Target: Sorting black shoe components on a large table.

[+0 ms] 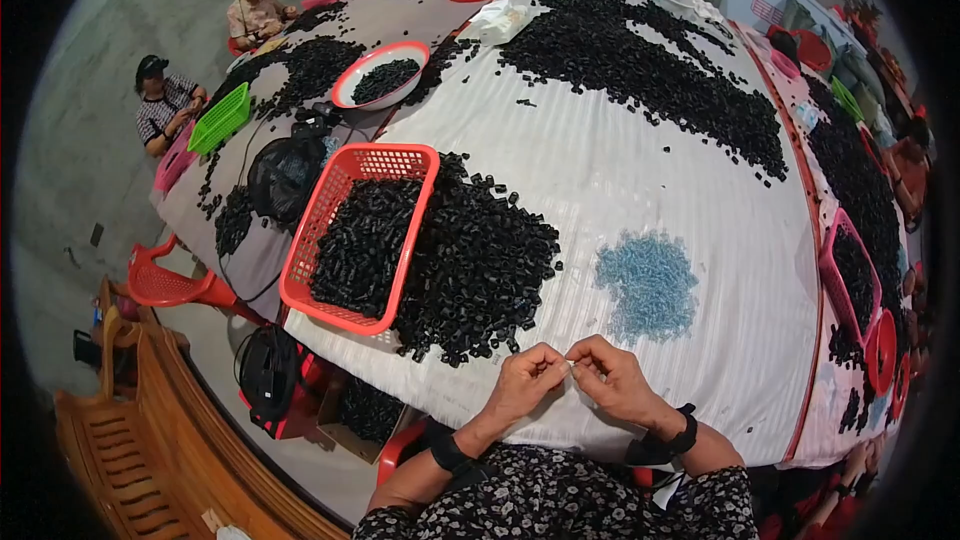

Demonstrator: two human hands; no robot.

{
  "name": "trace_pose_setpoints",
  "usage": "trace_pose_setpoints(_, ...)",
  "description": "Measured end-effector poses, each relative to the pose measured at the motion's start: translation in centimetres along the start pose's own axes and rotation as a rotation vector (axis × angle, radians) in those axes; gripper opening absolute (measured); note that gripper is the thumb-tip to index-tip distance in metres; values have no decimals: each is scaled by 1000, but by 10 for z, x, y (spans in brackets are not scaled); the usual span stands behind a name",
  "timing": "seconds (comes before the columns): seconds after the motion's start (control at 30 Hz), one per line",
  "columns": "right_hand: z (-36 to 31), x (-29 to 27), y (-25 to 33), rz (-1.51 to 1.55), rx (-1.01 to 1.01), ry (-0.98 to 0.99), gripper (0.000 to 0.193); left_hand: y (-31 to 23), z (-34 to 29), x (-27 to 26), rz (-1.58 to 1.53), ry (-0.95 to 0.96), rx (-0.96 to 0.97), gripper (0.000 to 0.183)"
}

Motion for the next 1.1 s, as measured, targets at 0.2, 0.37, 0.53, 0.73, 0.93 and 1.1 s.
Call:
trace_pose_setpoints(0.2,-2,2,-1,21,10,-29,16,4,-1,1,-30,44,-23,12)
trace_pose_setpoints(0.37,-2,1,-11,323,67,1,15,2,0,4,-29,36,-10,11)
trace_pose_setpoints(0.53,-4,-3,-26,430,143,-19,14,2,2,5,62,-2,16,10)
trace_pose_setpoints(0.73,-5,-4,-29,419,98,-59,12,0,5,9,153,22,22,12)
trace_pose_setpoints(0.93,-6,-12,-28,331,45,-126,7,0,13,19,-95,94,-77,14)
trace_pose_setpoints(1.1,-10,-26,-39,144,0,-258,12,7,30,27,-170,114,-95,16)
Point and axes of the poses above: each hand's wrist, its own z-axis towards the middle knuckle, its own x-axis out of the palm, y = z × x, the point moved 6 cm from there along z, towards the middle knuckle, and after that the axes turned 6 degrees about y, right-handed, at the moved point
